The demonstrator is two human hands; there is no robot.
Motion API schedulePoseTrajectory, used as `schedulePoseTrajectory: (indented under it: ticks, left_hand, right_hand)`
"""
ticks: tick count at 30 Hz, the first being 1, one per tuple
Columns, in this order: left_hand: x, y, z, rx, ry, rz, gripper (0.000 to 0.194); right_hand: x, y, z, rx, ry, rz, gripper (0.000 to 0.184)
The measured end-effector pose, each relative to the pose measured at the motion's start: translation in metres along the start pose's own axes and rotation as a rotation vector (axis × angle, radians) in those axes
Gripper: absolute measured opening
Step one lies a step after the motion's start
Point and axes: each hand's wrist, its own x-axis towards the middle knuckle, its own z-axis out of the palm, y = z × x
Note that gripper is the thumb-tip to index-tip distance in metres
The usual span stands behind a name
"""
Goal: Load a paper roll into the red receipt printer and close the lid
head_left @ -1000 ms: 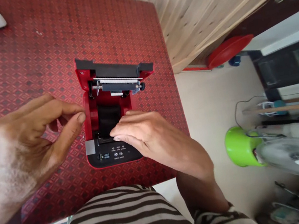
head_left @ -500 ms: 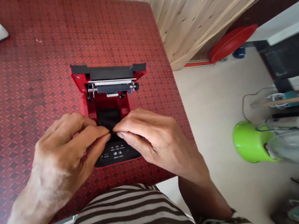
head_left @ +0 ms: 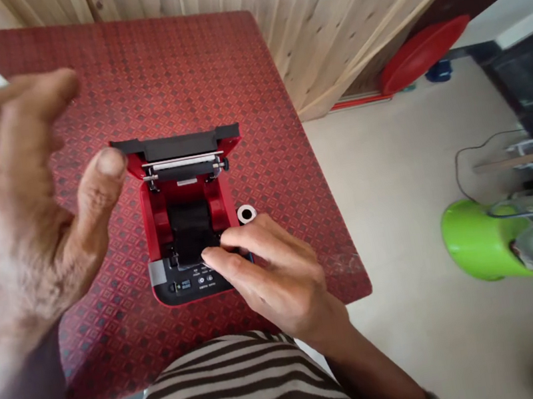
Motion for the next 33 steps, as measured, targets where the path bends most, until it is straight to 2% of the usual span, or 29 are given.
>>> schedulePoseTrajectory:
  ticks: [1,3,5,9,14,20,24,31,33]
  left_hand:
    - [0.003,-0.002,0.002,0.087,-0.101,0.080,0.066]
    - [0.002,-0.004,0.006,0.191,-0.217,0.201,0.062]
    - [-0.008,-0.003,0.008,0.184,-0.211,0.251,0.051]
    - [-0.044,-0.002,0.005,0.156,-0.257,0.266,0.033]
    - [-0.081,-0.015,0.006,0.224,-0.282,0.330,0.046]
    - [-0.090,-0.026,0.011,0.264,-0.287,0.432,0.063]
    - [-0.092,-0.027,0.011,0.269,-0.285,0.417,0.077]
    - [-0.094,-0.028,0.009,0.211,-0.317,0.352,0.077]
    - [-0.097,-0.025,0.007,0.123,-0.309,0.299,0.070]
  right_hand:
    - [-0.002,-0.001,0.000,-0.005,0.004,-0.002,0.019]
    - [-0.005,-0.004,0.000,-0.014,-0.005,-0.006,0.019]
    - [-0.007,-0.007,-0.001,-0.019,-0.021,-0.001,0.019]
    - [-0.011,-0.012,-0.002,-0.019,-0.045,-0.003,0.018]
    - [-0.016,-0.011,-0.002,-0.067,-0.087,-0.003,0.019]
    - [-0.021,-0.010,0.006,-0.075,-0.019,0.052,0.016]
    - [-0.020,-0.012,0.007,-0.080,-0.048,0.081,0.019]
    - [-0.019,-0.011,0.004,-0.060,-0.080,0.057,0.016]
    - [-0.023,-0.011,0.003,-0.024,-0.067,0.048,0.019]
